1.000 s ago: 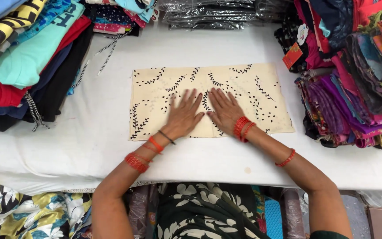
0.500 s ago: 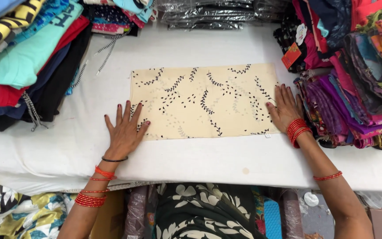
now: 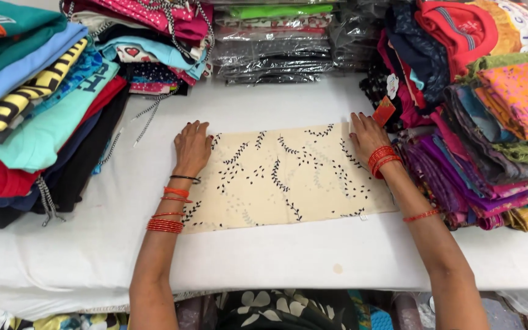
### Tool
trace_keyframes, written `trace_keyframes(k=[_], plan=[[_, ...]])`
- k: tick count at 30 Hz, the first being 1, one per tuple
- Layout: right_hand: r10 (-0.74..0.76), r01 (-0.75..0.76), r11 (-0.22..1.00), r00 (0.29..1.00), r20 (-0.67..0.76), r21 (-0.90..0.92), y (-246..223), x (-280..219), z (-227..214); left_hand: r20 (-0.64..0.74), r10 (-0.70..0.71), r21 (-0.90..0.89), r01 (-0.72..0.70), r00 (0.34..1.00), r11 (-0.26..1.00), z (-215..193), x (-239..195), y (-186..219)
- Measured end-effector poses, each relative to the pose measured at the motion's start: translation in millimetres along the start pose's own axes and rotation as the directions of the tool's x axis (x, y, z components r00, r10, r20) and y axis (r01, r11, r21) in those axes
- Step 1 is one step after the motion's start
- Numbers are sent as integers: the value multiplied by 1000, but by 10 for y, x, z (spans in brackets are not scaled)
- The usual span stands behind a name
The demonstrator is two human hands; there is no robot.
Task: The person folds several patterned scarves by hand on a white table. They smooth each scarf, fold it into a neat rectangle, and place it on a growing stack. The person handles a blue-and-yellow scarf, an orange paisley scarf, and a cream scarf with black patterns.
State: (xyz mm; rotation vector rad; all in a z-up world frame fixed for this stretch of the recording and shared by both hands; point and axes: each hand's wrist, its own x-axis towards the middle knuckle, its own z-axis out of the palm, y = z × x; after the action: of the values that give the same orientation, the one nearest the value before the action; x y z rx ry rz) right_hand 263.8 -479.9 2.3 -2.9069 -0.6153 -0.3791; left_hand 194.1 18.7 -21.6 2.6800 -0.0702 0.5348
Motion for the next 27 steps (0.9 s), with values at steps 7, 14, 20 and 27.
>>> trace_keyframes(k=[7, 14, 20, 27], plan=[[160, -161, 987, 966, 201, -10, 58, 318, -45, 31, -17, 154, 12, 999, 988, 237, 107, -90], [229, -238, 971, 928, 294, -3, 95, 491, -165, 58, -113, 57, 110, 992, 992, -102, 141, -174], [247, -282, 959, 866, 435, 16, 196, 677, -158, 116, -174, 76, 165, 978, 983, -215, 205, -252], [214, -270, 958, 897, 387, 97, 337, 590, -58, 138, -191, 88, 180, 972, 980, -200, 211, -310]])
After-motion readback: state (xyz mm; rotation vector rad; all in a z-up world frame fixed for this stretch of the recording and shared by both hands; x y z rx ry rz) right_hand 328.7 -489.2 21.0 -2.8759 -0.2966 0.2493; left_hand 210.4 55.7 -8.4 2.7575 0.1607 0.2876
